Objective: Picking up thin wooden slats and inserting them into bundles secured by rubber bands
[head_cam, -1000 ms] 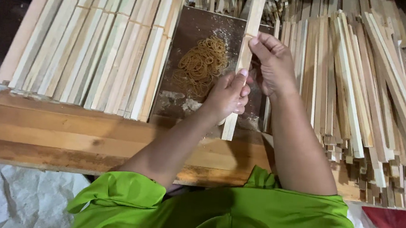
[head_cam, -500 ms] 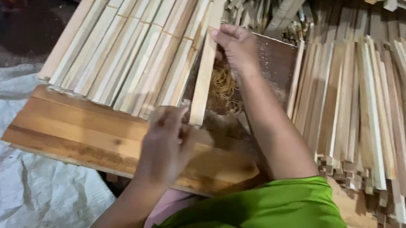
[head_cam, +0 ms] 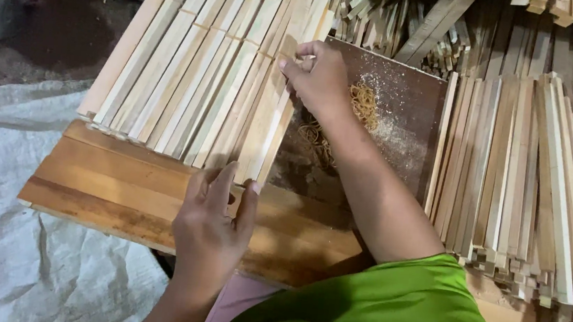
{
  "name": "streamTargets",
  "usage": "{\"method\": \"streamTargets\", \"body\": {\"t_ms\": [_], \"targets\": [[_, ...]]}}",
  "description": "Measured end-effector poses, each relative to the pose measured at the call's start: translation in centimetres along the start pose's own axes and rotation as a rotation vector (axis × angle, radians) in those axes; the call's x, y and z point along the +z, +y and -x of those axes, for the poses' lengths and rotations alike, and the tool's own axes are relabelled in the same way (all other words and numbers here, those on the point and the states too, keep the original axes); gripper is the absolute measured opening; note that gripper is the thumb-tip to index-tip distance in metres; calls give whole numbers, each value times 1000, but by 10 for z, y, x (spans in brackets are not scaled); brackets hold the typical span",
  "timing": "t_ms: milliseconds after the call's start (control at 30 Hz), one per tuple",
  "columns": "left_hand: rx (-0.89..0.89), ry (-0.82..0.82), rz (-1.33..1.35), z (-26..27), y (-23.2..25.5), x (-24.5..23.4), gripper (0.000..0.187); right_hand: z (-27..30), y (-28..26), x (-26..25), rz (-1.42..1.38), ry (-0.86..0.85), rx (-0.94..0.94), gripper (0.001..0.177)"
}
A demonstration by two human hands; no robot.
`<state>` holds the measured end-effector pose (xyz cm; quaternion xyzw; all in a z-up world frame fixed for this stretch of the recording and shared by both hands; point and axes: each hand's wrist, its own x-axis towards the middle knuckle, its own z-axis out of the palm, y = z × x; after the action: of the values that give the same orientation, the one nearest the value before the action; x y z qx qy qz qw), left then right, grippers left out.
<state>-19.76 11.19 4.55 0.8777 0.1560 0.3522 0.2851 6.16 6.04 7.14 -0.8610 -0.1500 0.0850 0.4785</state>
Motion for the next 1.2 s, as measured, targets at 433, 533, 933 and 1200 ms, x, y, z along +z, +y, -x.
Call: {"method": "streamTargets", "body": {"t_ms": [433, 533, 933, 1200], "targets": [[93, 83, -80, 9, -27, 13, 33, 5, 2, 5, -29, -5, 14, 29], [78, 126, -89, 7, -30, 12, 35, 0, 2, 12, -15, 6, -1, 29], [106, 126, -59, 4, -4, 5, 25, 21, 12, -21, -88, -87, -107, 40], [336, -82, 40, 3, 50, 53, 10, 135, 42, -163, 635, 36, -133, 38]]}}
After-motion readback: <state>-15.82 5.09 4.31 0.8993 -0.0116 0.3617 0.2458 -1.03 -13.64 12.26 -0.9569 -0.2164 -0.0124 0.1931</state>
